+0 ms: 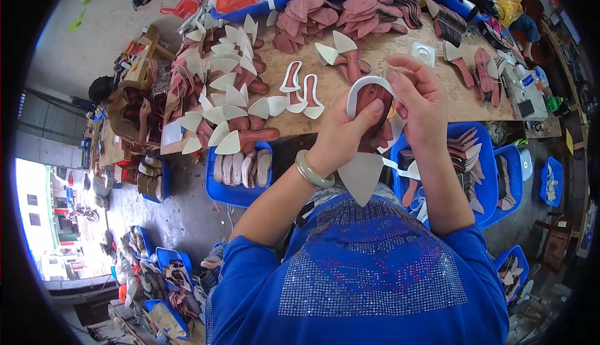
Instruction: The person assembles white slipper soles by attaching white straps to the edges. They pick up a sole, position the strap, and press it into place, repeating this process for multiple units. The finished slippers are placed into a blue bin on the table.
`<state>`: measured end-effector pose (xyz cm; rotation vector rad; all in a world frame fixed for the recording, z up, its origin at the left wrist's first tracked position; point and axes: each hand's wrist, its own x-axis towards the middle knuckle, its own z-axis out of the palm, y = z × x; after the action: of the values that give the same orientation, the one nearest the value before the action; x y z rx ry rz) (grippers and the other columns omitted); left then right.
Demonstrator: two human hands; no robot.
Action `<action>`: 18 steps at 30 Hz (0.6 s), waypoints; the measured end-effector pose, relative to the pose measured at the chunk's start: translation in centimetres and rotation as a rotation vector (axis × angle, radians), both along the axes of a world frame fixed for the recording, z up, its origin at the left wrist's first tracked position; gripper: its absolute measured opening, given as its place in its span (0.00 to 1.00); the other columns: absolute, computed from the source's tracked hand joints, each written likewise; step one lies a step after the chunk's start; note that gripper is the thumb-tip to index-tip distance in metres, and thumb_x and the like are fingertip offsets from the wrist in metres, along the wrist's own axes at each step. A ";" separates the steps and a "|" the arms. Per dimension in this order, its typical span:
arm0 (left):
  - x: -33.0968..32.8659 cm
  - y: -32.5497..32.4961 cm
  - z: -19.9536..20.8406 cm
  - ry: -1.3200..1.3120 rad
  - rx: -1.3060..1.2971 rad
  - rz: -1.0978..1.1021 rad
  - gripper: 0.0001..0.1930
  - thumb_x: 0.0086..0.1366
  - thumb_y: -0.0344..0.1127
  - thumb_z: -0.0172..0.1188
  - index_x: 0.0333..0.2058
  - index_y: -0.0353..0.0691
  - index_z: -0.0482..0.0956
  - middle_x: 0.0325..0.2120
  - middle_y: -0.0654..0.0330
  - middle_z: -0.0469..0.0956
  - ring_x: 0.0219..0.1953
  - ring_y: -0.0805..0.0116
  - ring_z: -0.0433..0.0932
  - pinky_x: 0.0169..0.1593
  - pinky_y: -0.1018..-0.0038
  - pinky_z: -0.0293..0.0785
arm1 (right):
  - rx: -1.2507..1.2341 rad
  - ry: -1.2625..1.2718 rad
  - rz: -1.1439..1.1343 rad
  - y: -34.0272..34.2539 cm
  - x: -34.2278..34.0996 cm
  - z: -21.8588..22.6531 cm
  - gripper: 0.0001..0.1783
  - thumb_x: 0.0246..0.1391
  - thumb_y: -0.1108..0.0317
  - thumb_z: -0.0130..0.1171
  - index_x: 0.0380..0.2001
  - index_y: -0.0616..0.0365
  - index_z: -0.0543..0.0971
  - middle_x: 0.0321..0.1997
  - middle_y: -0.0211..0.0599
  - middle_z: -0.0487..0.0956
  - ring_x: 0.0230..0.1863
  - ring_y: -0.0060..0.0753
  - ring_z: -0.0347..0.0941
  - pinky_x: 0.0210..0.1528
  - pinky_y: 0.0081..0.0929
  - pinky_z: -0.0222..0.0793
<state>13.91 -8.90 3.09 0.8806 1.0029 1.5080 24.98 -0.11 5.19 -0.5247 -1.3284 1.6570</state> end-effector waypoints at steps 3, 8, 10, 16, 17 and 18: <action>0.4 -0.4 0.1 -0.095 0.025 0.124 0.13 0.68 0.39 0.50 0.45 0.37 0.69 0.28 0.60 0.77 0.30 0.72 0.77 0.34 0.76 0.74 | 0.059 -0.151 -0.041 -0.7 0.7 -0.5 0.09 0.55 0.69 0.59 0.39 0.60 0.81 0.30 0.24 0.78 0.23 0.08 0.65 0.23 0.08 0.58; 0.1 -1.7 -0.1 0.036 0.155 0.309 0.13 0.69 0.39 0.49 0.46 0.36 0.70 0.35 0.60 0.77 0.39 0.71 0.76 0.44 0.74 0.72 | 0.184 -0.122 0.001 -2.3 1.9 -1.9 0.10 0.51 0.70 0.62 0.37 0.61 0.82 0.32 0.30 0.82 0.29 0.16 0.73 0.29 0.15 0.66; 1.0 -2.0 1.2 0.003 0.211 0.334 0.15 0.70 0.40 0.44 0.45 0.33 0.68 0.39 0.51 0.77 0.42 0.64 0.77 0.47 0.70 0.72 | 0.355 -0.184 -0.062 -2.9 1.8 -2.5 0.09 0.49 0.72 0.63 0.36 0.62 0.82 0.32 0.33 0.82 0.30 0.21 0.75 0.30 0.19 0.68; 1.6 -3.3 1.6 0.064 0.206 0.401 0.20 0.72 0.43 0.38 0.44 0.27 0.66 0.41 0.43 0.76 0.45 0.56 0.76 0.51 0.64 0.71 | 0.874 -0.249 -0.216 -4.6 1.6 -2.2 0.12 0.41 0.74 0.66 0.34 0.59 0.81 0.26 0.39 0.79 0.24 0.36 0.76 0.27 0.25 0.69; 1.7 -3.6 1.4 0.094 0.213 0.414 0.21 0.72 0.43 0.38 0.44 0.26 0.67 0.41 0.43 0.76 0.45 0.56 0.76 0.51 0.64 0.71 | 0.896 -0.281 -0.217 -5.0 1.7 -2.2 0.12 0.40 0.75 0.66 0.33 0.58 0.81 0.24 0.38 0.78 0.22 0.37 0.75 0.24 0.27 0.68; 1.9 -3.7 1.4 0.067 0.227 0.412 0.20 0.72 0.42 0.39 0.44 0.26 0.68 0.41 0.44 0.76 0.45 0.59 0.76 0.50 0.67 0.71 | 0.923 -0.296 -0.221 -5.2 1.9 -2.3 0.11 0.41 0.74 0.66 0.33 0.58 0.81 0.24 0.38 0.78 0.21 0.37 0.75 0.23 0.28 0.68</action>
<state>15.84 -12.64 4.49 0.9246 1.1246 1.9819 26.86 -5.29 2.85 -0.3320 -1.9765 0.6642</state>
